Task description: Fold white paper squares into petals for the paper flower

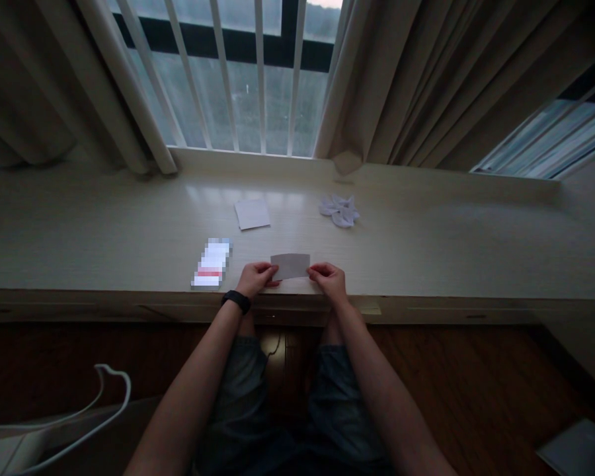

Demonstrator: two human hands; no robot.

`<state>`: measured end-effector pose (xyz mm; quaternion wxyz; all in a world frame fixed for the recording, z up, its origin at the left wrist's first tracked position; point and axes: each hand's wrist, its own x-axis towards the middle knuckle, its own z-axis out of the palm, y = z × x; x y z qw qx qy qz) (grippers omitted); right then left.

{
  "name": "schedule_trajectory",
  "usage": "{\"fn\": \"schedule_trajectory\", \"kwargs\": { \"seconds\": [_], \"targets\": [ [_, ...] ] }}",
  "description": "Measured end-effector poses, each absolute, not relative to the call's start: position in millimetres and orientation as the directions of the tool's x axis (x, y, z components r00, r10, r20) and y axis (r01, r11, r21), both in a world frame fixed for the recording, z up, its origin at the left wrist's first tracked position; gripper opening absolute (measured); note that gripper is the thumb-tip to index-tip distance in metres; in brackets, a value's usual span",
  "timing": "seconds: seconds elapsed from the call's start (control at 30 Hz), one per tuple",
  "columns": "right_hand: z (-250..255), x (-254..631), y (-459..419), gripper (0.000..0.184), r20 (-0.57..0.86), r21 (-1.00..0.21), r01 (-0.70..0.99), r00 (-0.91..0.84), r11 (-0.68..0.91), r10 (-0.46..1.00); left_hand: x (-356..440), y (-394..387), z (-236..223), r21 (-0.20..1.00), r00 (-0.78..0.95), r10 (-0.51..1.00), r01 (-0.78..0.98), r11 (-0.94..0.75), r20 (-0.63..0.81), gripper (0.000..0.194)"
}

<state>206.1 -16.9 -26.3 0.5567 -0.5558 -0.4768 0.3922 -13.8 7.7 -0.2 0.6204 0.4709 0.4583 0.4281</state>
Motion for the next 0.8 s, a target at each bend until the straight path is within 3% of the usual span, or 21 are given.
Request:
{"fn": "schedule_trajectory", "kwargs": {
  "seconds": [0.3, 0.8],
  "targets": [
    [-31.9, 210.5, -18.3, 0.035, 0.123, -0.974, 0.206, 0.111, 0.098, 0.986, -14.6, 5.2, 2.8, 0.979, 0.222, 0.962, -0.094, 0.181, -0.157, 0.05],
    [-23.0, 206.2, -18.4, 0.038, 0.129, -0.979, 0.179, 0.18, 0.097, 0.975, -16.0, 4.3, 1.5, 0.982, 0.261, 0.951, -0.043, 0.183, -0.166, 0.046]
  ]
}}
